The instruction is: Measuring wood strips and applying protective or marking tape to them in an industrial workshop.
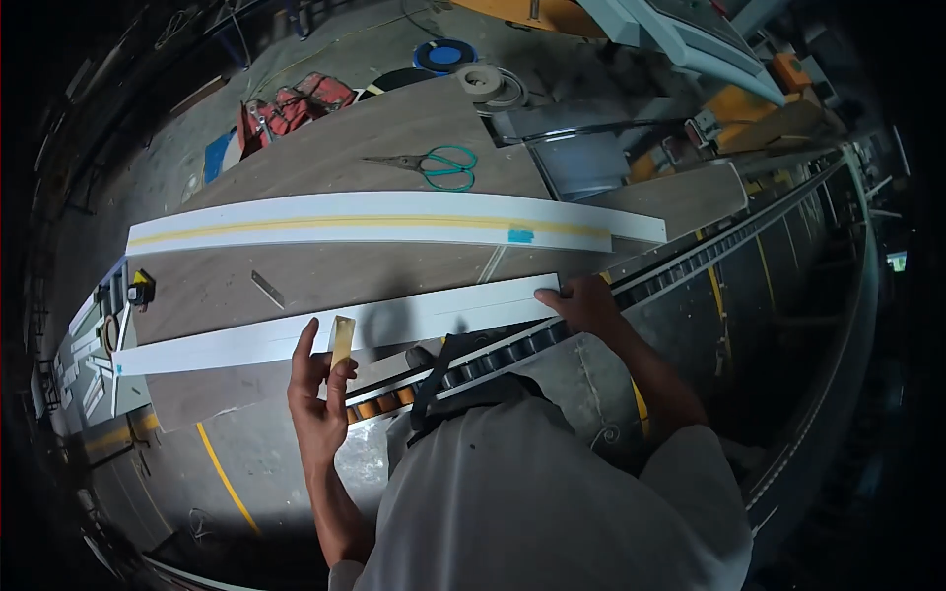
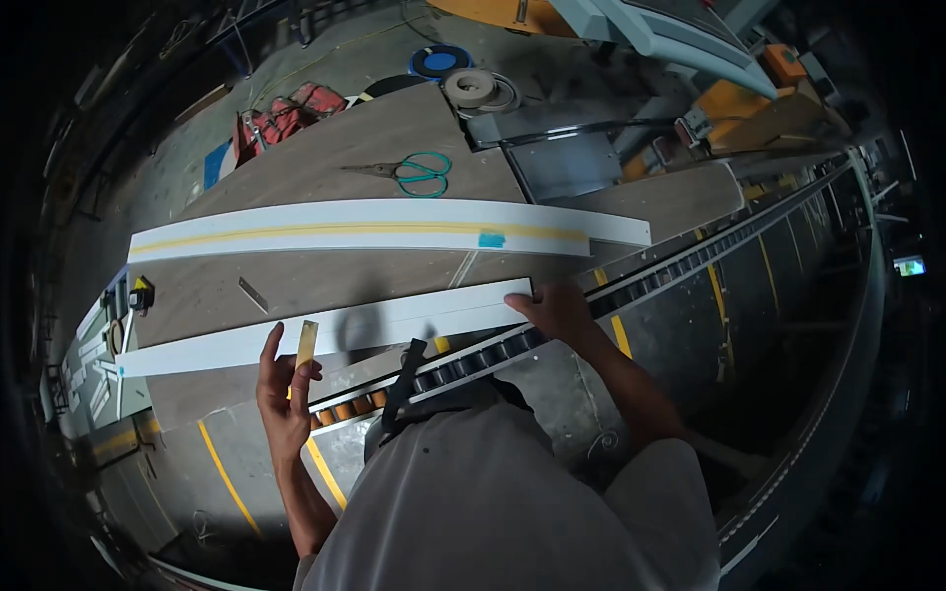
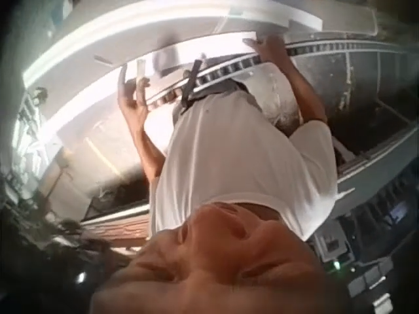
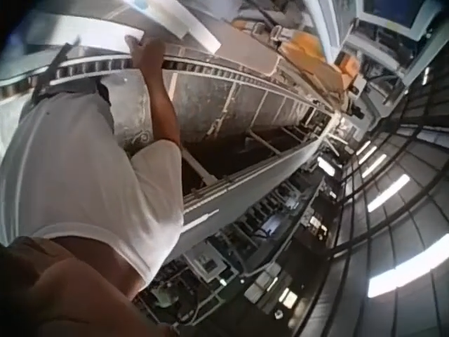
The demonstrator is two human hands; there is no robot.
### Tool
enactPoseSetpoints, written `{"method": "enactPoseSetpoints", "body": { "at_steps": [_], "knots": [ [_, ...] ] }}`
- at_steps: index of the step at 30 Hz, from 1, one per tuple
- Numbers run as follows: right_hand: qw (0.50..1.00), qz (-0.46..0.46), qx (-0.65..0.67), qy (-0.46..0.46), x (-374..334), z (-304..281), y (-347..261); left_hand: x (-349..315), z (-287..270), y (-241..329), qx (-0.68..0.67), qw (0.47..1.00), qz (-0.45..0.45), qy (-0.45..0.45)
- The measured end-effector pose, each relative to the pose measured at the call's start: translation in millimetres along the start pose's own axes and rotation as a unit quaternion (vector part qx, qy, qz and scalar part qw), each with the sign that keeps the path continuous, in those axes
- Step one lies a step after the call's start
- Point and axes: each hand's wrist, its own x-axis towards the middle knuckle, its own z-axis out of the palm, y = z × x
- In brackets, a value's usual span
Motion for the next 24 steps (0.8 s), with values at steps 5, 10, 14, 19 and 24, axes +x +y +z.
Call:
{"method": "enactPoseSetpoints", "body": {
  "at_steps": [5, 10, 14, 19, 24],
  "knots": [
    [0.983, 0.028, -0.059, 0.172, -18, -2, -44, 44, 44, 3, -0.127, 0.956, -0.031, -0.262],
    [0.898, 0.083, 0.432, 0.006, -40, 12, -81, 71, 100, 4, -0.111, 0.909, -0.021, -0.402],
    [0.85, 0.113, 0.512, 0.036, -50, 18, -83, 77, 122, 9, -0.062, 0.901, 0.026, -0.429],
    [0.845, 0.083, 0.523, 0.069, -52, 21, -75, 76, 137, 12, 0.005, 0.889, 0.034, -0.457],
    [0.88, 0.073, 0.459, 0.099, -50, 11, -73, 81, 135, 28, -0.013, 0.893, 0.004, -0.45]
  ]
}}
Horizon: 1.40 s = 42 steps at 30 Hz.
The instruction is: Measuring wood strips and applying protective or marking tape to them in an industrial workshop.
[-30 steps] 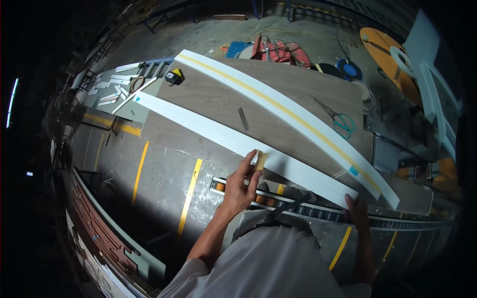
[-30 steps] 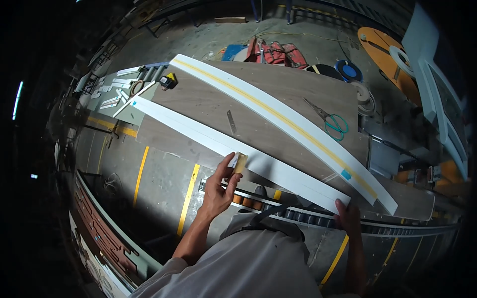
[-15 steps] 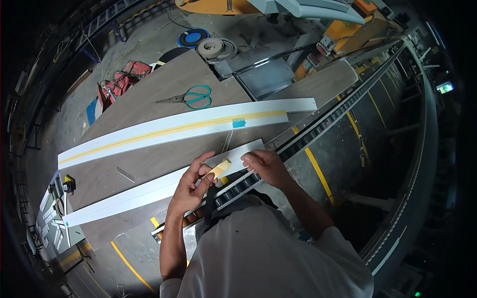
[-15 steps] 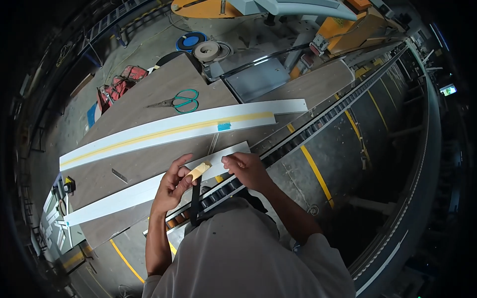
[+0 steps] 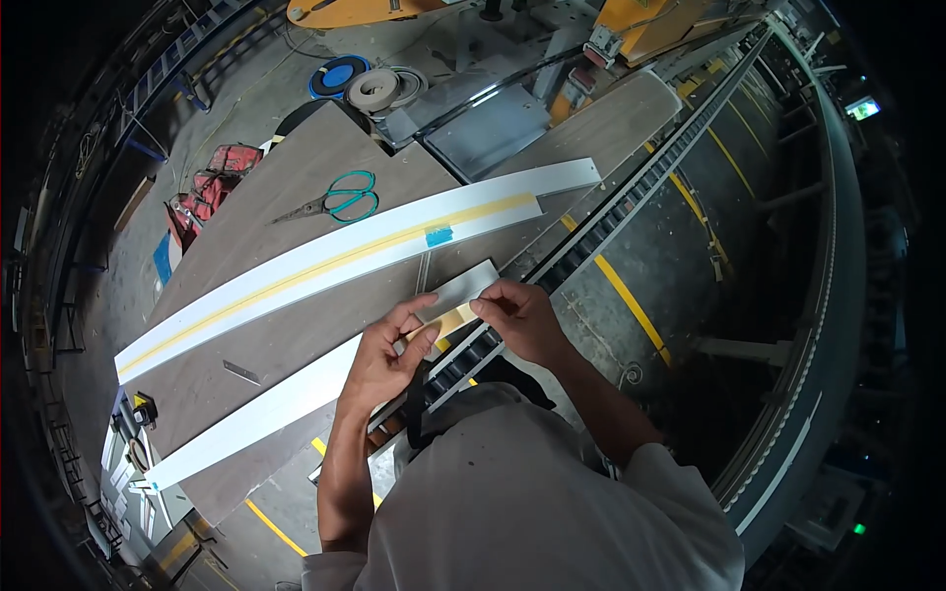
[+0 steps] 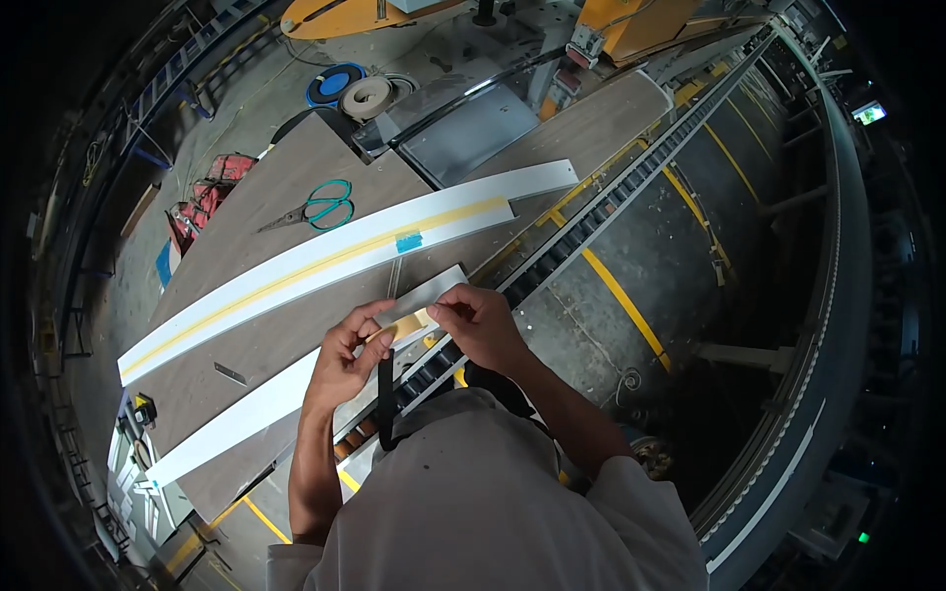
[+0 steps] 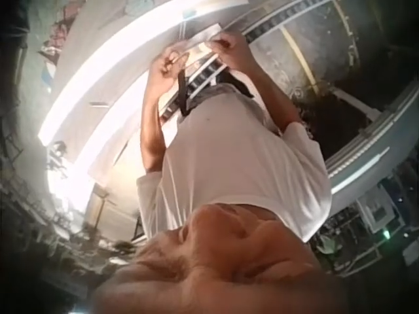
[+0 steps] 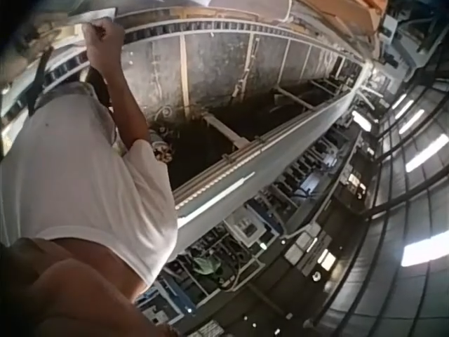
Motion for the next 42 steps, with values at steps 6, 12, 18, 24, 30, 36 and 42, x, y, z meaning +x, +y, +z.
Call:
{"method": "enactPoseSetpoints", "body": {
  "at_steps": [6, 12, 18, 24, 30, 36, 42],
  "knots": [
    [0.991, -0.048, -0.115, 0.043, 14, -30, -14, -9, -25, 19, 0.055, 0.997, 0.023, 0.042],
    [0.977, -0.046, -0.186, 0.088, 30, -41, 29, -18, -21, 4, 0.322, 0.93, -0.067, 0.161],
    [0.96, -0.061, -0.236, 0.139, 28, -21, 66, -7, 7, -7, 0.476, 0.843, -0.153, 0.197],
    [0.95, -0.102, -0.237, 0.173, 33, -25, 72, 16, 22, -9, 0.551, 0.792, -0.227, 0.133],
    [0.947, -0.111, -0.24, 0.181, 34, -25, 76, 30, 20, -19, 0.559, 0.777, -0.264, 0.119],
    [0.94, -0.138, -0.248, 0.187, 35, -24, 79, 40, 19, -20, 0.57, 0.764, -0.283, 0.102],
    [0.936, -0.162, -0.228, 0.213, 33, -20, 83, 43, 18, -20, 0.564, 0.768, -0.285, 0.101]
  ]
}}
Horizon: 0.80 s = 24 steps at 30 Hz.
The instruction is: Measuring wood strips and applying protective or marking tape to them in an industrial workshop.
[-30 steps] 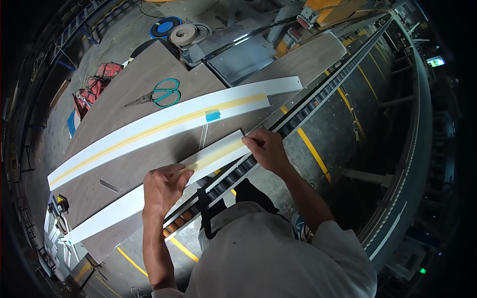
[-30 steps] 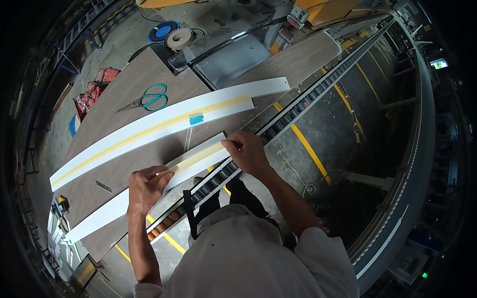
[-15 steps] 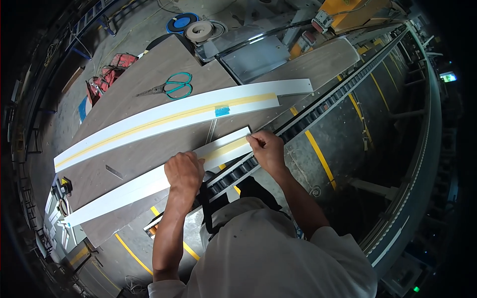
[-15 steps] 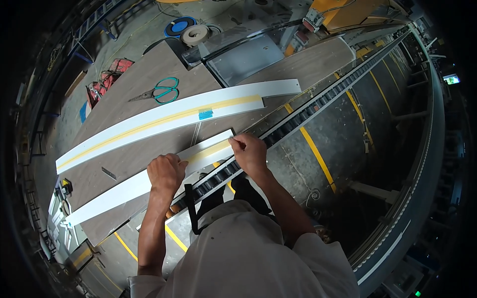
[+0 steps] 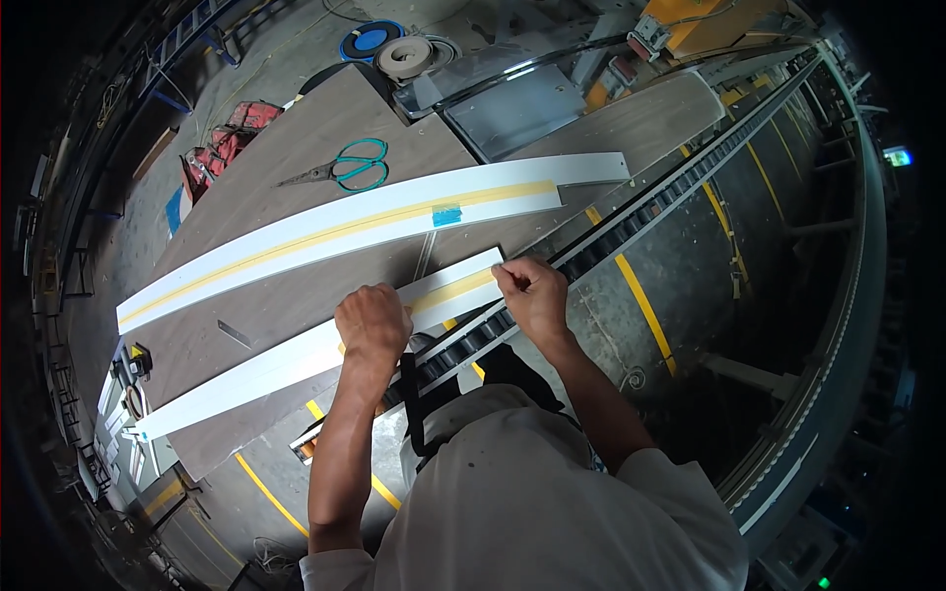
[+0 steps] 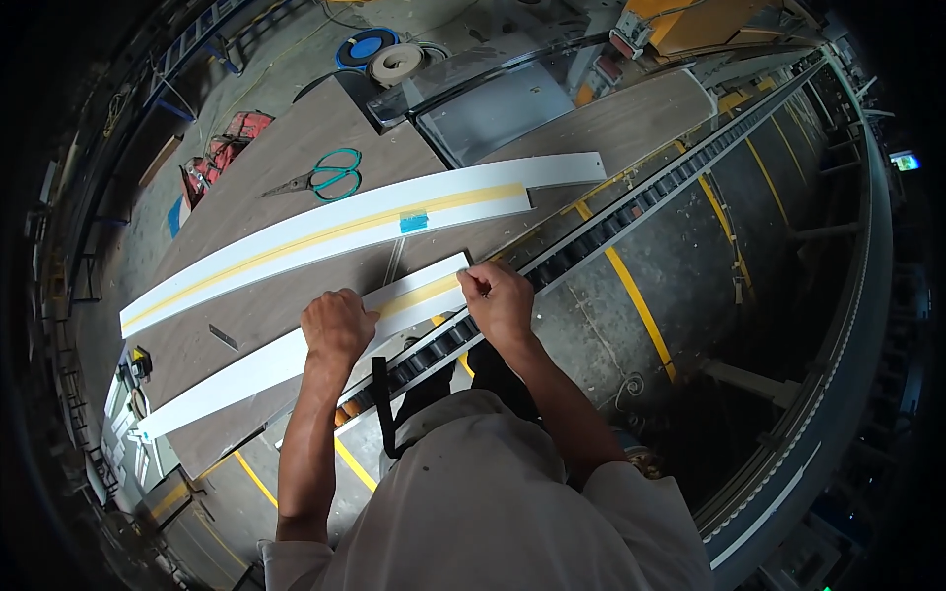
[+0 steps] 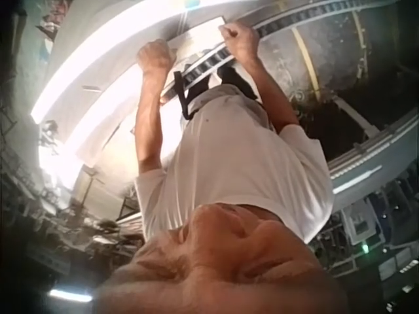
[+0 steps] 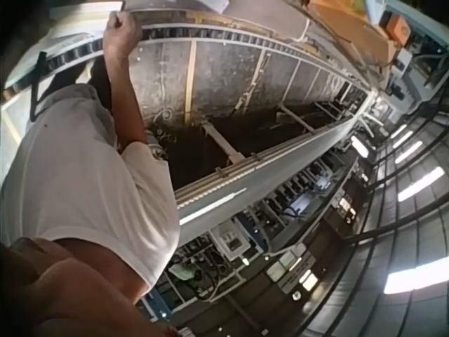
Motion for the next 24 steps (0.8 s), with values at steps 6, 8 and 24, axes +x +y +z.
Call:
{"method": "enactPoseSetpoints", "body": {
  "at_steps": [6, 8, 24],
  "knots": [
    [0.998, 0.069, -0.012, -0.005, -2, -2, -8, 1, 0, 2, 0.001, 1.0, -0.008, -0.004],
    [0.993, -0.074, -0.089, 0.013, -8, -6, -17, 1, 1, 2, -0.002, 1.0, -0.008, -0.001],
    [0.941, -0.163, -0.263, -0.136, -23, -36, -11, 0, 12, -4, -0.045, 0.998, -0.026, 0.029]
  ]
}}
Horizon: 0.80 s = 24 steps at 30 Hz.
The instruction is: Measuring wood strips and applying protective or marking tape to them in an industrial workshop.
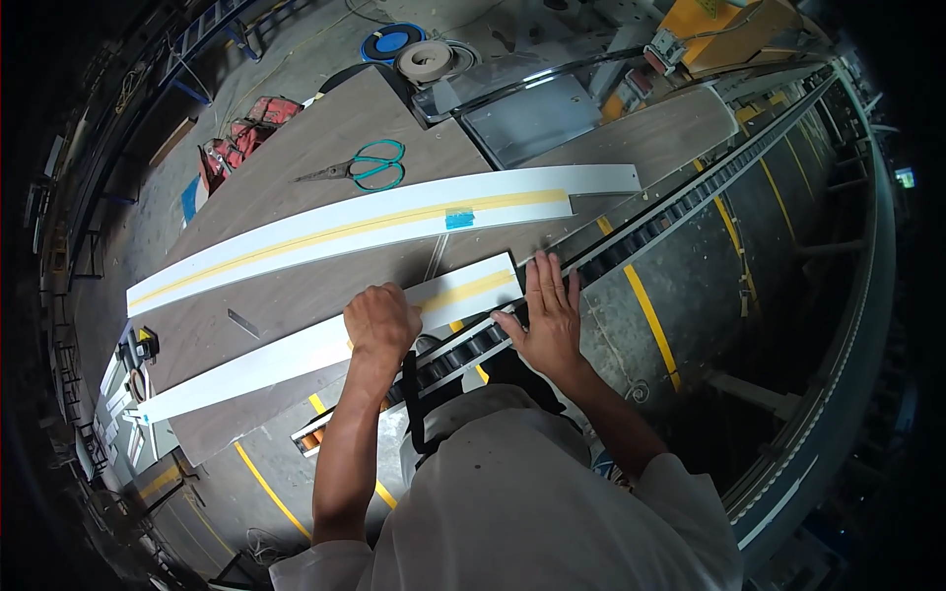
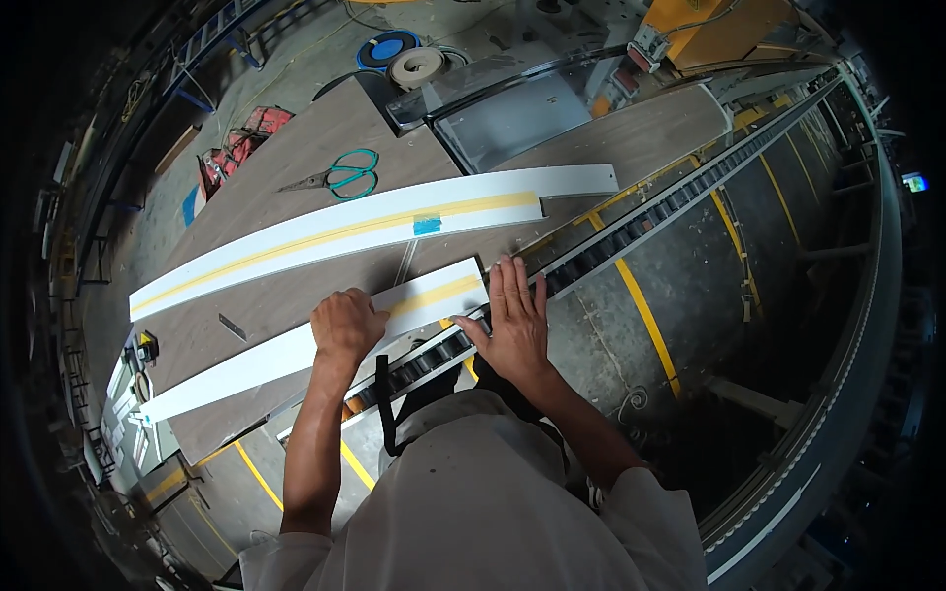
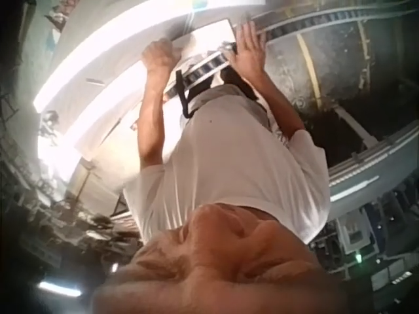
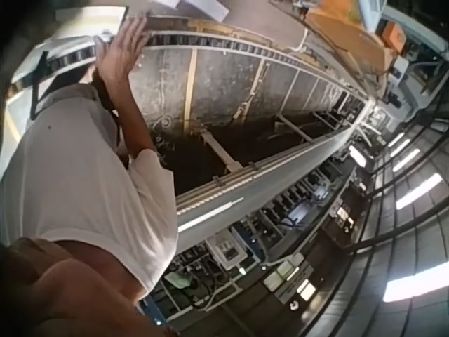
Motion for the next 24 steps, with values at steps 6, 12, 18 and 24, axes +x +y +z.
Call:
{"method": "enactPoseSetpoints", "body": {
  "at_steps": [6, 12, 18, 24],
  "knots": [
    [0.983, -0.138, 0.078, -0.094, 3, 52, -89, 0, -2, 3, -0.007, 1.0, -0.02, 0.015],
    [0.986, -0.112, 0.066, -0.107, -1, 60, -96, -2, -10, -10, -0.07, 0.997, 0.016, -0.04],
    [0.989, -0.119, 0.036, -0.075, -1, 60, -96, -11, -39, -94, -0.356, 0.919, 0.089, -0.144],
    [0.99, -0.123, 0.004, -0.072, -2, 58, -97, -49, -60, -229, -0.375, 0.912, 0.062, -0.152]
  ]
}}
